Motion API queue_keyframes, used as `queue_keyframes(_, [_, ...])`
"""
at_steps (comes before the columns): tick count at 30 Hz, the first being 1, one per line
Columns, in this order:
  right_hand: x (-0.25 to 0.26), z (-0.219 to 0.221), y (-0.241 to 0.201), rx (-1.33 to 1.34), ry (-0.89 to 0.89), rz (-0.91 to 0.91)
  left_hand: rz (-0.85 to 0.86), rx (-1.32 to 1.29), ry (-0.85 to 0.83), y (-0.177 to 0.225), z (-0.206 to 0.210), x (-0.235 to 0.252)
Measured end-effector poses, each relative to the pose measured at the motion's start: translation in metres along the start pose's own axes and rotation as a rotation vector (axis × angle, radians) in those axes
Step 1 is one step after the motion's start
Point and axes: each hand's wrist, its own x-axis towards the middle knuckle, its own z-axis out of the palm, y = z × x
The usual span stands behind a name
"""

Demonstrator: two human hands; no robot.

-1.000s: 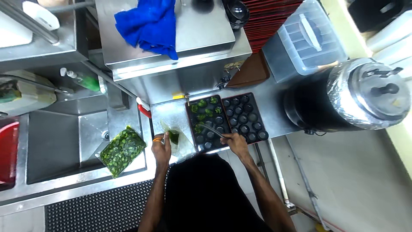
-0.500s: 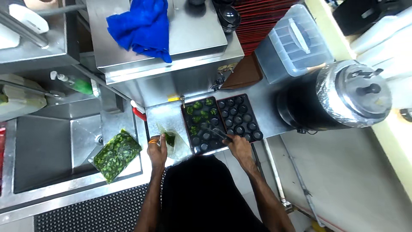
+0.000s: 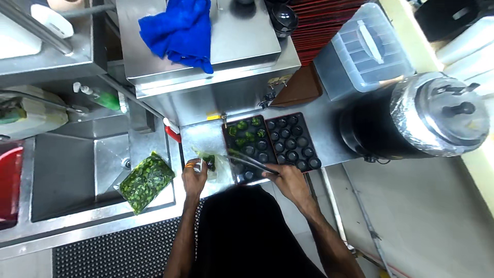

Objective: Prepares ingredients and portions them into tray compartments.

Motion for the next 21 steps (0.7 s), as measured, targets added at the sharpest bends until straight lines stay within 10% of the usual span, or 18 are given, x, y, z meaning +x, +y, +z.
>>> queue_keyframes(21, [0.044,0.118,-0.114,-0.515,-0.211,-0.209,0.188,-0.036,-0.061,0.004,-0.007,-0.013])
